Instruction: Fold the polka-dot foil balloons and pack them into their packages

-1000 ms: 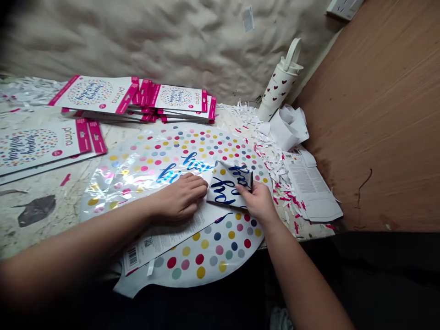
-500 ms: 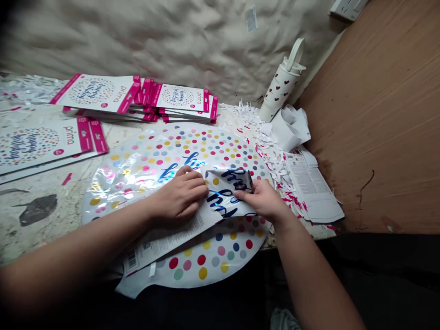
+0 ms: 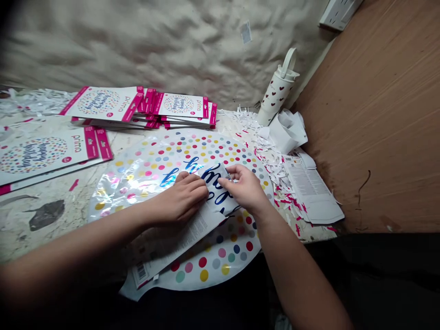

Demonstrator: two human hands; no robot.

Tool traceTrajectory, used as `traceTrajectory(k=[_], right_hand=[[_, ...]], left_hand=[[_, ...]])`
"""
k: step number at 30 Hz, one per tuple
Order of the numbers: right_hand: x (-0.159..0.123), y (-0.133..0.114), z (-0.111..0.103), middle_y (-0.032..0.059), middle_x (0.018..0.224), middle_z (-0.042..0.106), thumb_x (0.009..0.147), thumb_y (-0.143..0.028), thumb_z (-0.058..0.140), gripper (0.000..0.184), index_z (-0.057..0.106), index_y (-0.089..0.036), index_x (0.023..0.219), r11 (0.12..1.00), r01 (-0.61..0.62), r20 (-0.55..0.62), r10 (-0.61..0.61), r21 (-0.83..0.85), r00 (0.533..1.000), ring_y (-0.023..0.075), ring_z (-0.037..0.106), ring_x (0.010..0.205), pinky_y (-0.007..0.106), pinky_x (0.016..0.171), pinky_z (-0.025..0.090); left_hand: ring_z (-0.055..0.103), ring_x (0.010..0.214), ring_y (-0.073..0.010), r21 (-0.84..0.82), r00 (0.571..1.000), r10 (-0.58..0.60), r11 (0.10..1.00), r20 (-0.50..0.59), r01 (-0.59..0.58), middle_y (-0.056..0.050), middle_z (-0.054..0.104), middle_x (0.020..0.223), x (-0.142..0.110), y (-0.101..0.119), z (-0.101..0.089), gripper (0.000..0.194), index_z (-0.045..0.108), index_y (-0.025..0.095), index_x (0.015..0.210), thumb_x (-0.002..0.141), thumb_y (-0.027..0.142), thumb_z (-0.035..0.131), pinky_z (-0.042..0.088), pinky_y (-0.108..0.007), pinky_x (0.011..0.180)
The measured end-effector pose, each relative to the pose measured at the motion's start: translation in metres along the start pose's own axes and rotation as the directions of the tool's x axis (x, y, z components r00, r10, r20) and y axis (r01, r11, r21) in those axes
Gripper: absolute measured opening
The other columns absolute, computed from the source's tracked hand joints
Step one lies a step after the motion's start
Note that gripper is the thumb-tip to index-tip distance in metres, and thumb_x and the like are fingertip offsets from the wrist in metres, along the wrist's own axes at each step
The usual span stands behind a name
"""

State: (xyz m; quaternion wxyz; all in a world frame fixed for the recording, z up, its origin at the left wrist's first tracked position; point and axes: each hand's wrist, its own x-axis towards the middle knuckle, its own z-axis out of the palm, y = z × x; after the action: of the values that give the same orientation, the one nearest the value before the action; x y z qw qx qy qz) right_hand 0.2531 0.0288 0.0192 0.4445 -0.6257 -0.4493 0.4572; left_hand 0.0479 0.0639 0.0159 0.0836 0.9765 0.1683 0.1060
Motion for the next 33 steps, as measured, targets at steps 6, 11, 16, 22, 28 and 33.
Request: traceTrajectory(k=[6,11,16,22,28,33], right_hand=[[0.011,-0.016,0.016,0.0015,0.065,0.065,0.063,-0.023,0.068,0.011,0.066,-0.015,0.071,0.993,0.069,0.234,-0.044,-0.099,0.971,0.0127,0.059,0.059,0.025,0.056,0.047],[-0.002,-0.024,0.006,0.0036,0.089,0.069,0.071,-0.023,0.064,0.023,0.068,-0.018,0.093,0.971,0.191,0.321,-0.136,-0.144,0.937,0.0139,0.061,0.072,0.028,0.068,0.050],[-0.036,-0.027,0.015,0.0060,0.108,0.066,0.068,-0.032,0.073,0.050,0.059,-0.022,0.115,0.955,0.261,0.173,-0.283,0.139,0.943,0.0231,0.061,0.097,0.037,0.084,0.050],[-0.042,-0.026,0.025,0.0041,0.110,0.066,0.074,-0.036,0.066,0.036,0.060,-0.026,0.109,0.884,0.381,-0.028,-0.388,0.270,0.921,0.0262,0.055,0.110,0.043,0.094,0.044],[-0.036,-0.020,0.040,0.0067,0.116,0.061,0.072,-0.035,0.069,0.052,0.048,-0.025,0.118,0.890,0.378,0.066,-0.405,0.254,0.912,0.0248,0.054,0.112,0.041,0.097,0.043],[-0.040,-0.027,0.039,0.0046,0.107,0.064,0.067,-0.034,0.073,0.052,0.050,-0.027,0.113,0.893,0.366,0.042,-0.390,0.260,0.920,0.0239,0.059,0.101,0.040,0.089,0.048]], left_hand=[[0.042,0.084,-0.0227,0.021,1.000,-0.022,1.000,-0.016,0.023,-0.009,0.053,0.089,0.001,0.007,-0.012,0.014,0.048,0.017,0.084,0.085,0.019,0.035,0.033,-0.041,0.078],[0.043,0.082,-0.0233,0.119,0.999,-0.034,0.992,-0.030,0.037,-0.009,0.054,0.085,-0.008,0.006,-0.021,0.016,0.050,0.015,0.083,0.085,0.017,0.034,0.036,-0.042,0.077],[0.046,0.095,-0.0267,0.261,0.939,-0.072,0.951,-0.337,0.166,-0.008,0.054,0.091,-0.014,0.016,-0.051,0.013,0.051,0.019,0.090,0.084,0.018,0.040,0.036,-0.045,0.084],[0.034,0.123,-0.0302,-0.278,0.619,-0.457,0.887,-0.639,0.369,-0.005,0.044,0.125,-0.029,0.034,-0.061,0.046,0.032,0.028,0.125,0.082,0.032,0.048,0.029,-0.052,0.101],[0.042,0.120,-0.0245,-0.638,0.751,-0.518,0.751,-0.410,0.170,-0.011,0.039,0.132,-0.023,0.035,-0.040,0.061,0.022,0.020,0.134,0.079,0.019,0.048,0.038,-0.040,0.101],[0.046,0.119,-0.0259,-0.771,0.719,-0.590,0.625,-0.366,0.120,-0.011,0.048,0.130,-0.028,0.033,-0.045,0.065,0.022,0.022,0.136,0.080,0.023,0.056,0.043,-0.042,0.097]])
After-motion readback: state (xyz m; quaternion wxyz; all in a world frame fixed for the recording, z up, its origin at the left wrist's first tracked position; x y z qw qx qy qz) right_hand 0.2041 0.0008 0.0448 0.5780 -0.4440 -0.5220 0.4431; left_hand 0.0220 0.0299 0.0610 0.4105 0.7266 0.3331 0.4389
